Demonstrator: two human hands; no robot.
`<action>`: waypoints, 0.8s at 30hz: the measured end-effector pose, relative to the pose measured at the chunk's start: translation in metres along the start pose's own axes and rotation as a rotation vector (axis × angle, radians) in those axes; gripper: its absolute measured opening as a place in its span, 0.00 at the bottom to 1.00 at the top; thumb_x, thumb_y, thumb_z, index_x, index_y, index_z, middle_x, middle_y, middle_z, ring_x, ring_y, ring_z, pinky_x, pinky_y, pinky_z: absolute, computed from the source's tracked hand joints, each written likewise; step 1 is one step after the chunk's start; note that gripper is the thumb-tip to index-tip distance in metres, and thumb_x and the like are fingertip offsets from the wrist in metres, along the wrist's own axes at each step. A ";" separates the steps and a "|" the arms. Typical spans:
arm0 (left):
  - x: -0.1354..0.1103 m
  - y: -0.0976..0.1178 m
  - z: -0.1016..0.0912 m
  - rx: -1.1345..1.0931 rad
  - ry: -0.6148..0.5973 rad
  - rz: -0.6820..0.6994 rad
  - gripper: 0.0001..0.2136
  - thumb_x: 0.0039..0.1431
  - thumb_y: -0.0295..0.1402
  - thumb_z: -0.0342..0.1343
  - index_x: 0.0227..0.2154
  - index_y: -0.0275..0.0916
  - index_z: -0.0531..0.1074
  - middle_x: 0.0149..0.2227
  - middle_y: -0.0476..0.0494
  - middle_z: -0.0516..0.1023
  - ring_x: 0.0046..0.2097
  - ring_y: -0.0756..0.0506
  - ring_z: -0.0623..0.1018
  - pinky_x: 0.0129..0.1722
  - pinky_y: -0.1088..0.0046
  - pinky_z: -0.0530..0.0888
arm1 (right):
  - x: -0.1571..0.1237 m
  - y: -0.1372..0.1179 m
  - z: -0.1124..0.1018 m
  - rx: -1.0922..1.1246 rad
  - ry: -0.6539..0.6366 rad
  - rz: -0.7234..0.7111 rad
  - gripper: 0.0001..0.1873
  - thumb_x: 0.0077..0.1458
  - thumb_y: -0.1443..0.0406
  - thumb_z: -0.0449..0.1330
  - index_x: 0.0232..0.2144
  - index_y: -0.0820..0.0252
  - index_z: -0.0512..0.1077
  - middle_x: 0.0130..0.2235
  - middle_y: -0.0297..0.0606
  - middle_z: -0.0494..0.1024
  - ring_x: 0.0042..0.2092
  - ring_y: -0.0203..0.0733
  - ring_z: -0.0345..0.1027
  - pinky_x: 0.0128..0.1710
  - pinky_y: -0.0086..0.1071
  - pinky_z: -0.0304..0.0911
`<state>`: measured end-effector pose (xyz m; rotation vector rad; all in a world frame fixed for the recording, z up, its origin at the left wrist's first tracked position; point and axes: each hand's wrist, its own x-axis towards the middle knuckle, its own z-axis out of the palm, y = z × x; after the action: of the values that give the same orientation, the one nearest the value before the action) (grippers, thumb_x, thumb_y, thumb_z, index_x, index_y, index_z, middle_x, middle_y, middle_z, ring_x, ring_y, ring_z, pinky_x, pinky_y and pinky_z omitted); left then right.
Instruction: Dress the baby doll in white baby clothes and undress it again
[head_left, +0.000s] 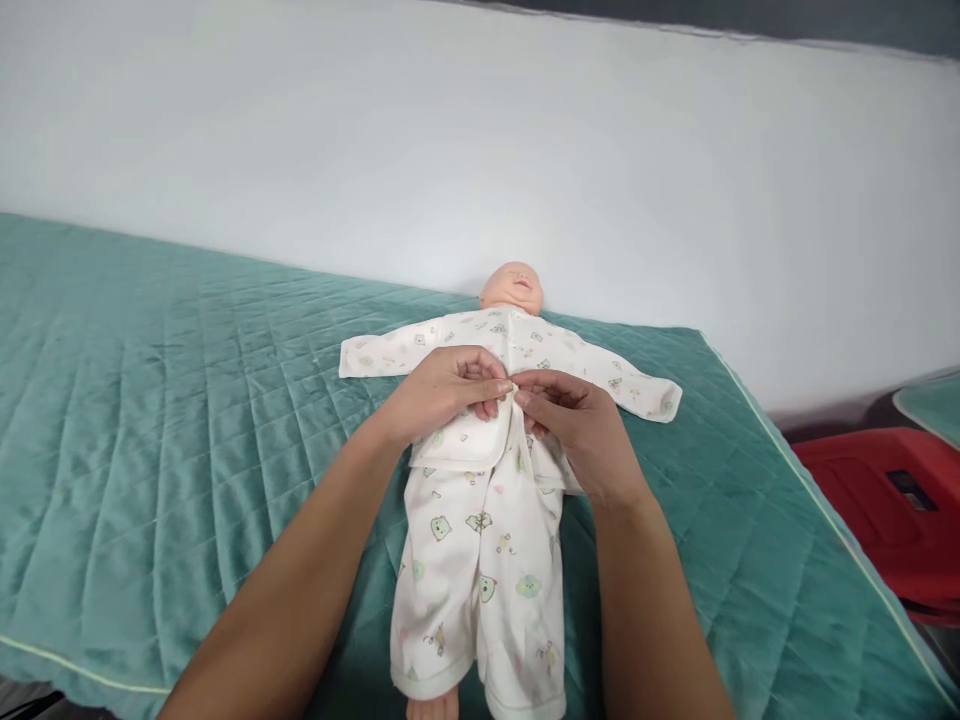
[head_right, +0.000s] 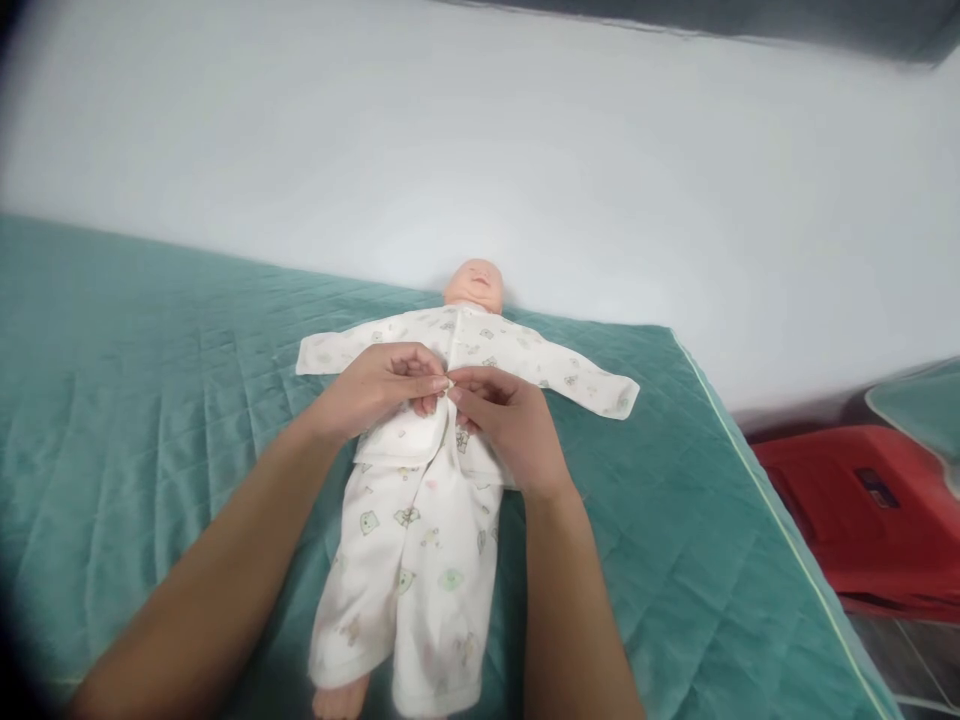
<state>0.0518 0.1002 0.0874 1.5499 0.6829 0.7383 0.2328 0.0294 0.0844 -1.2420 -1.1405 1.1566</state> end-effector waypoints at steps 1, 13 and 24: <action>0.000 0.000 -0.001 0.003 -0.003 -0.004 0.14 0.55 0.42 0.66 0.33 0.36 0.75 0.26 0.47 0.78 0.29 0.51 0.76 0.33 0.74 0.74 | 0.000 0.000 0.000 -0.015 0.002 -0.001 0.13 0.51 0.57 0.70 0.38 0.55 0.81 0.25 0.31 0.73 0.28 0.33 0.63 0.29 0.29 0.60; -0.001 0.005 -0.004 0.032 -0.006 -0.107 0.14 0.55 0.43 0.66 0.35 0.37 0.77 0.25 0.47 0.76 0.26 0.50 0.76 0.28 0.74 0.76 | 0.001 0.000 0.000 -0.002 -0.004 -0.030 0.11 0.53 0.59 0.68 0.37 0.57 0.76 0.23 0.30 0.73 0.27 0.33 0.64 0.29 0.29 0.62; -0.003 0.005 -0.009 0.088 -0.112 -0.096 0.15 0.58 0.46 0.63 0.32 0.38 0.74 0.25 0.47 0.77 0.28 0.50 0.77 0.32 0.73 0.76 | -0.002 0.001 0.001 -0.171 -0.044 -0.050 0.15 0.51 0.55 0.69 0.37 0.57 0.75 0.30 0.31 0.73 0.30 0.34 0.66 0.29 0.29 0.63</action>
<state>0.0428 0.1032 0.0928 1.6143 0.7090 0.5514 0.2321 0.0277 0.0835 -1.3151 -1.3185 1.0705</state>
